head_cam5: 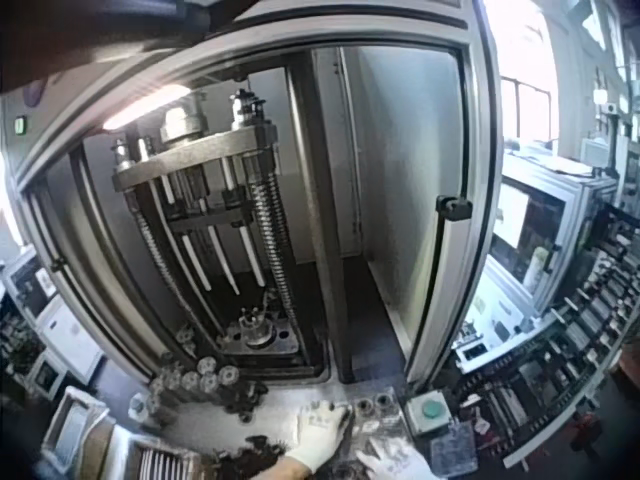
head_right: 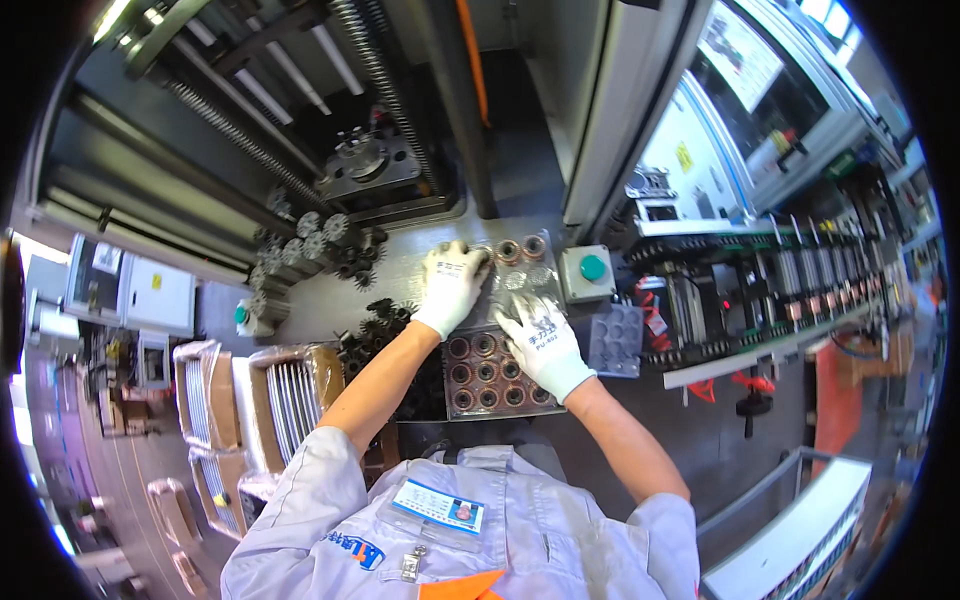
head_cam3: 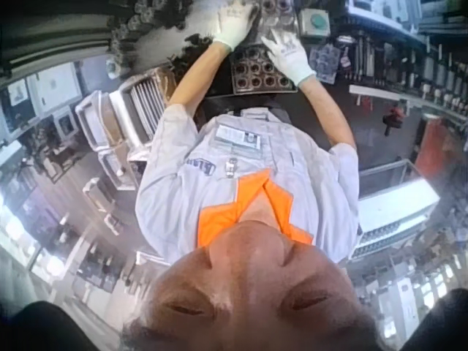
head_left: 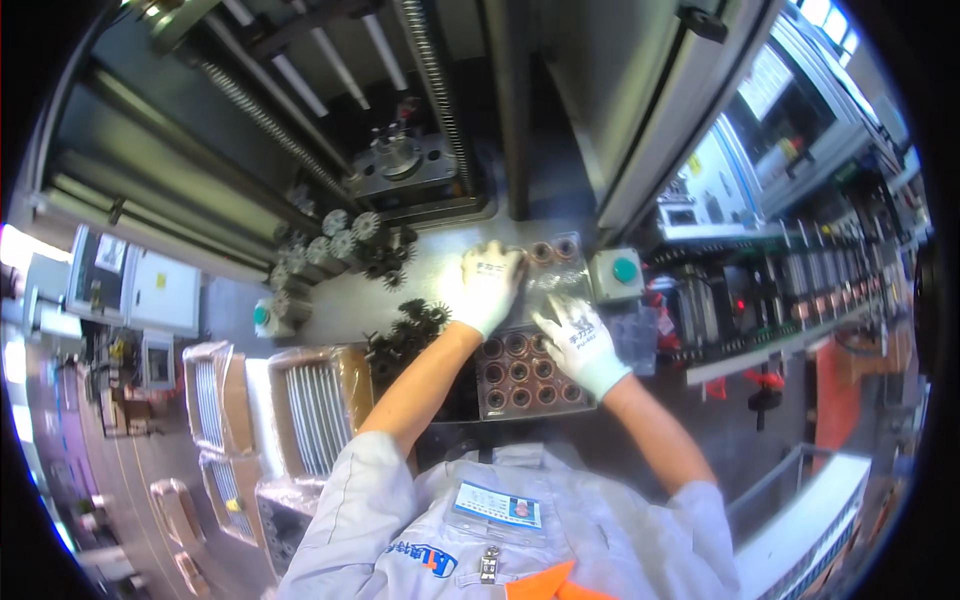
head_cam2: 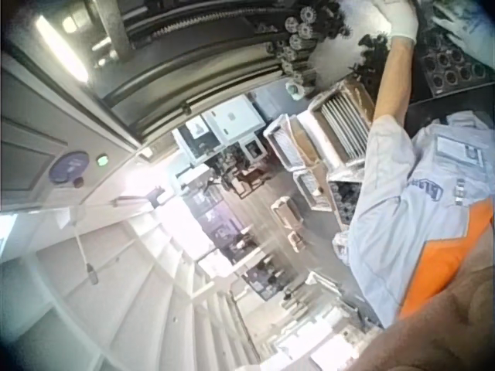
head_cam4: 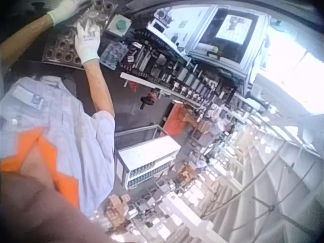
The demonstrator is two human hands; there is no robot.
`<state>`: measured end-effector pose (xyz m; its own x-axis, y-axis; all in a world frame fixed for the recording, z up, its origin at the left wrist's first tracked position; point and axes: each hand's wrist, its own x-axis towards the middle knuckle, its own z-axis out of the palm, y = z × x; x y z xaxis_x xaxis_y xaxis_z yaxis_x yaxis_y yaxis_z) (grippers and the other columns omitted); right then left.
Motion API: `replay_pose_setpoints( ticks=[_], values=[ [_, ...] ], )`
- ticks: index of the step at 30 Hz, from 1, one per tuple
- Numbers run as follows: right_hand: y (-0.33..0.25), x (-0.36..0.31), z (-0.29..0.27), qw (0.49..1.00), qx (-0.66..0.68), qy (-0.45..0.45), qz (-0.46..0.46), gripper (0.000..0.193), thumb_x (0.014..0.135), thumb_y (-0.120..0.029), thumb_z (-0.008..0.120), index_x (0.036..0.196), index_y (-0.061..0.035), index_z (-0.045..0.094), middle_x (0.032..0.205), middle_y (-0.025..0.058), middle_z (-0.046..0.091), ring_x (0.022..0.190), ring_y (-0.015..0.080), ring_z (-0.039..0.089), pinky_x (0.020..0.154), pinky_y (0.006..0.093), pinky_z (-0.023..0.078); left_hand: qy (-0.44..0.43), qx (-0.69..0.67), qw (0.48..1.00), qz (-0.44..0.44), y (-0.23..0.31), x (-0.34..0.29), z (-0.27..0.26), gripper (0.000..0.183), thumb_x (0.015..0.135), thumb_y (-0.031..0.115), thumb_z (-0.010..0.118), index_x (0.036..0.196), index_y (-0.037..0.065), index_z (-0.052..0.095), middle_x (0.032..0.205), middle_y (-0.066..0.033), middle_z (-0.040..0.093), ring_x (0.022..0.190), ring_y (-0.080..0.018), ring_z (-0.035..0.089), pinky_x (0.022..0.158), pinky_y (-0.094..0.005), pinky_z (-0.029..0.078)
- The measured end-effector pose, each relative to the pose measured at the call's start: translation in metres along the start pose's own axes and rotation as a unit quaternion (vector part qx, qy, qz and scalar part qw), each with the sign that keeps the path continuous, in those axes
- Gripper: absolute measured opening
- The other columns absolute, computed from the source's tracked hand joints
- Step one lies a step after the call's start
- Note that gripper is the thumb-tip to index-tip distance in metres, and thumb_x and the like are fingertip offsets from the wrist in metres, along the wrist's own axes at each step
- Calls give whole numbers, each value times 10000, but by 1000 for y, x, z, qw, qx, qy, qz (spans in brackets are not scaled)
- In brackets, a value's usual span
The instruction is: The person places metal components into a press machine, operates the press by pressing buttons, and then transfers the processed parts into boxes and onto a large storage rack.
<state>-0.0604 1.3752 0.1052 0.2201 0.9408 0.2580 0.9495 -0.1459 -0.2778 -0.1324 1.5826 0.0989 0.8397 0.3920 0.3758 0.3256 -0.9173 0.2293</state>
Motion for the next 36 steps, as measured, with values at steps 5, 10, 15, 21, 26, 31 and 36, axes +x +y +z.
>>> replay_pose_setpoints(
  ticks=[5,10,15,21,26,31,36],
  values=[
    [9,-3,18,996,-42,-73,-1,425,852,-127,558,1259,-205,654,1361,135,578,1296,318,503,1051,452,407,-1,5,1000,-8,4,3,-10,194,867,250,681,955,79,654,985,-142,585,968,-340,558,860,-460,430],
    [16,-1,15,996,-50,-66,-39,430,825,-108,584,1241,-183,667,1181,91,656,1218,293,541,977,442,436,96,-218,958,-160,16,-31,-50,183,975,185,614,1065,25,605,1134,-139,647,940,-257,654,810,-383,520],
    [1,-24,-4,994,-37,-84,-61,420,806,-125,604,1216,-170,682,1100,70,659,1148,276,561,953,434,428,100,-609,701,-357,-9,-110,-124,303,1031,229,580,1134,-55,581,1024,-106,670,936,-187,687,899,-348,572],
    [-32,-67,-1,987,-39,-81,-130,440,739,-71,628,1163,-165,693,1045,64,664,1064,264,611,879,410,474,181,-626,630,-422,-23,-220,-167,323,1001,251,632,1160,-30,607,1048,-114,683,929,-214,704,897,-373,589],
    [-42,-110,9,984,-77,-79,-142,432,759,-25,644,1170,-142,701,1055,96,668,1087,314,613,927,453,492,124,-622,616,-468,-5,-257,-195,346,945,209,719,1158,-50,632,1043,-115,702,914,-165,692,855,-302,560],
    [-67,-75,-5,967,-98,-194,-133,506,782,-91,725,1278,-115,633,1189,120,625,1138,332,568,980,455,449,268,-650,583,-408,4,-338,-228,324,932,113,715,1203,-32,610,1182,-67,657,997,-121,650,883,-257,517],
    [-209,10,-28,948,99,-201,-224,541,770,-109,765,1294,-119,631,1343,173,581,1255,345,533,1065,453,405,386,-416,704,-427,11,-457,-249,384,954,125,685,1304,70,535,1386,-153,510,1175,-229,598,967,-363,534]
  ],
)
